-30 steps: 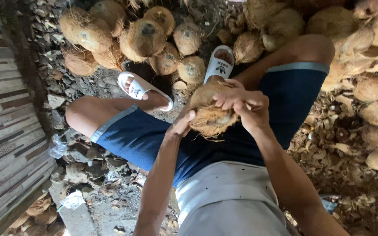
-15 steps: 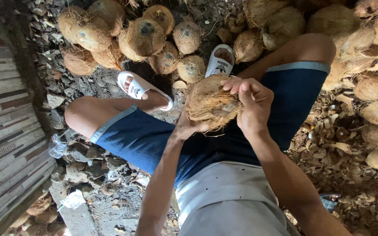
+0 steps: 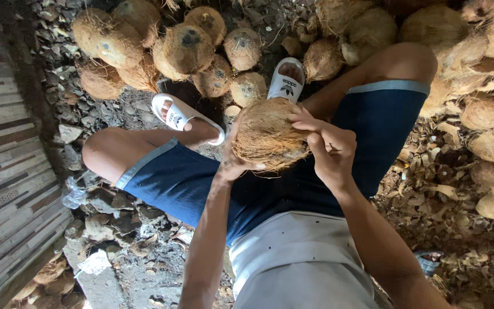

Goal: The person sits cross-legged on the ground and peels the fibrous husk off several coconuts by hand. They pick up a coconut, pull away the fibers, and place the cleaned coconut aside before picking up another one to repeat the process.

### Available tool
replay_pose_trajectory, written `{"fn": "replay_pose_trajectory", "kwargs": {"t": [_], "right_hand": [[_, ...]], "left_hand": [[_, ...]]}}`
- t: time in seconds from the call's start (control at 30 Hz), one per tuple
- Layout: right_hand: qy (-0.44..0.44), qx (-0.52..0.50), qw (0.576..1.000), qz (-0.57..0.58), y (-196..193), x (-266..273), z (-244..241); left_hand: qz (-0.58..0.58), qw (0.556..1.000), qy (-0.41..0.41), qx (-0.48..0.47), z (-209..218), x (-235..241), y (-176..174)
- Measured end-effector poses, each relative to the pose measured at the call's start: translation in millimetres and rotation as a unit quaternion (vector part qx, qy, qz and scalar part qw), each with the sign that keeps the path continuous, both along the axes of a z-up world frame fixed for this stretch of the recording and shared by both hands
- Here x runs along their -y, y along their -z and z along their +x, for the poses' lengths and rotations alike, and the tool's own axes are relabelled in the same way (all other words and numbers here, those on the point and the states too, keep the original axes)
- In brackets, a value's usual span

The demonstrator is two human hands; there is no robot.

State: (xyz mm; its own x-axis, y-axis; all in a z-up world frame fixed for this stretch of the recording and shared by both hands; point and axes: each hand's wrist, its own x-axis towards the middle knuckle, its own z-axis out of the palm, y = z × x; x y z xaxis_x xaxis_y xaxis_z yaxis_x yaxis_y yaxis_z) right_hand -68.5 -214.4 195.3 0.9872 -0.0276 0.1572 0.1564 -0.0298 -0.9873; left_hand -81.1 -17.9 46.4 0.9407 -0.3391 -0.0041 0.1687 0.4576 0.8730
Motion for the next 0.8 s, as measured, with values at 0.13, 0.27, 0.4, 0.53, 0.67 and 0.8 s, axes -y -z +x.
{"fn": "replay_pose_trajectory", "kwargs": {"t": [0.13,0.27,0.4,0.53,0.67,0.8], "right_hand": [[0.079,-0.028,0.996,-0.018,13.3,1.1,-7.4],[0.152,-0.045,0.987,0.018,16.7,-6.0,-7.3],[0.17,-0.051,0.983,0.041,24.5,-5.1,-5.7],[0.191,-0.066,0.976,0.077,34.3,-1.3,-13.2],[0.056,-0.083,0.995,0.007,-6.4,5.7,-9.1],[-0.053,-0.036,0.997,0.042,-1.3,24.0,-7.8]], "left_hand": [[0.029,0.999,-0.02,0.025,4.9,6.3,-12.6],[0.039,0.998,-0.028,0.036,7.4,5.3,-23.5],[0.025,0.999,-0.03,0.026,5.7,7.6,-17.6],[0.041,0.997,-0.033,0.048,5.2,11.6,-13.1],[0.045,0.998,0.047,-0.023,-10.9,1.6,19.1],[0.043,0.99,0.111,-0.079,-23.8,2.6,15.6]]}}
